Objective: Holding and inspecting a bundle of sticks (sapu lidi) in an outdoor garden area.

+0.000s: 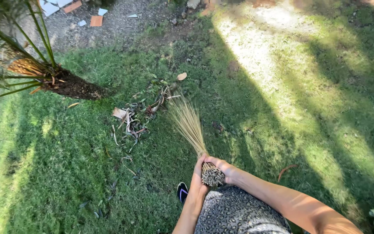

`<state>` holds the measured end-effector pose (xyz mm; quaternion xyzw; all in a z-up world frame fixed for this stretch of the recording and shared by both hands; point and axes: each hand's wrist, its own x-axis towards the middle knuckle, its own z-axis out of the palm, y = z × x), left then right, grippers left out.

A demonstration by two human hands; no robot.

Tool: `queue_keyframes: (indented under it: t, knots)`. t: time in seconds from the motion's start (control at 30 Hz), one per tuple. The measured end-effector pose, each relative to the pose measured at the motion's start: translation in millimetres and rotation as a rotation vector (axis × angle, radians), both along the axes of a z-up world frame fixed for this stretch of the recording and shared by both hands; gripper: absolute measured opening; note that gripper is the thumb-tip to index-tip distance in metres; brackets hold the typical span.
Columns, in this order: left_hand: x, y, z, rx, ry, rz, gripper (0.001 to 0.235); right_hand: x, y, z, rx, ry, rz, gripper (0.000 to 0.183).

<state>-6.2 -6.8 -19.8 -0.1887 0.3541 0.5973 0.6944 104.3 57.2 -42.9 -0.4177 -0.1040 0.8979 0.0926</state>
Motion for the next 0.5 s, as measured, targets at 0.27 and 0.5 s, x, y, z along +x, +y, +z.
queue_keyframes:
  t: [0.27,0.5]
  knots:
    - [0,-10,-15,-0.052,0.102,0.107,0.029,-2,-5,1,-0.004,0.071,0.026,0.02]
    - [2,-6,7,0.047,-0.022,0.097,0.029,-2,-5,2,0.089,-0.041,-0.055,0.025]
